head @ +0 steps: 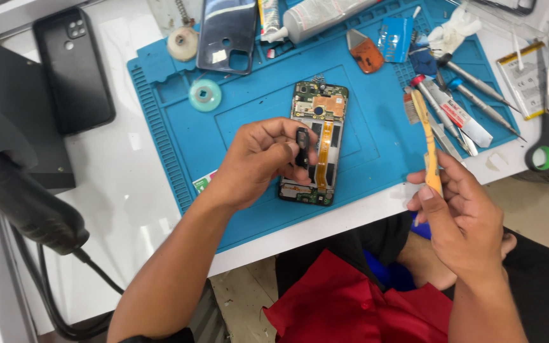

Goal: Repairing a smartphone by adjusting internal ribbon cables and cleaning the motherboard with a brush.

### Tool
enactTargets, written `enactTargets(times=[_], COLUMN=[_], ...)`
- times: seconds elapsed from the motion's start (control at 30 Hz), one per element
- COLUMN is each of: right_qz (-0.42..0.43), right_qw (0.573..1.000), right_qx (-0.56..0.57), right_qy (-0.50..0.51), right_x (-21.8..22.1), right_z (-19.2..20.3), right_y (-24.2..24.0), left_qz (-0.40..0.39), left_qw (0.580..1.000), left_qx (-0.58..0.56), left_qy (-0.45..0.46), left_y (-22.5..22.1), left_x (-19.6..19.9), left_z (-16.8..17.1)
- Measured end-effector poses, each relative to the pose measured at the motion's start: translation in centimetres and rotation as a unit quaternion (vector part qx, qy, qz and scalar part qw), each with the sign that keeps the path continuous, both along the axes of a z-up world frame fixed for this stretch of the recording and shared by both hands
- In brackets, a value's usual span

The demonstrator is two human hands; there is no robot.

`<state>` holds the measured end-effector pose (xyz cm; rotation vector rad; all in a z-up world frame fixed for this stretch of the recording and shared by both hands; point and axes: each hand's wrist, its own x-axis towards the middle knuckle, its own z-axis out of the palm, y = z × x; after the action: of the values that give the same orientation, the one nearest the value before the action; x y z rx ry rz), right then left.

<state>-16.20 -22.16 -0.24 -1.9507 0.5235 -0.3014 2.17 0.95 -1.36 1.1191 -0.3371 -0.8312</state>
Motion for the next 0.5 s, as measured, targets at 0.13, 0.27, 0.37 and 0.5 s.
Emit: enactTargets(times=[0.13,0.27,0.37,0.5], right_qz=[0.017,0.02,0.02,0.018], right_qw=[1.0,1.0,1.0,1.0], right_qx=[0.006,0.009,0.003,0.002], right_qy=[0.0,-0.007,-0.002,0.0], right_x=[0.07,0.08,0.05,0.04], right_z=[0.22,-0.04,-0.1,-0.17], right_y=[-0.13,-0.13,-0.14,-0.16], left_qz=[0.015,0.003,0.003,0.002], left_qw=[1.0,1.0,1.0,1.0], left_qx=[0.011,0.026,0.013,0.014], left_qy=[-0.002,-0.004,-0.009,-0.006], left_y=[0.12,0.34,0.31,0.23], left_x=[0.06,0.17,0.14,0.1], left_z=[0.0,0.15,0.12,0.12])
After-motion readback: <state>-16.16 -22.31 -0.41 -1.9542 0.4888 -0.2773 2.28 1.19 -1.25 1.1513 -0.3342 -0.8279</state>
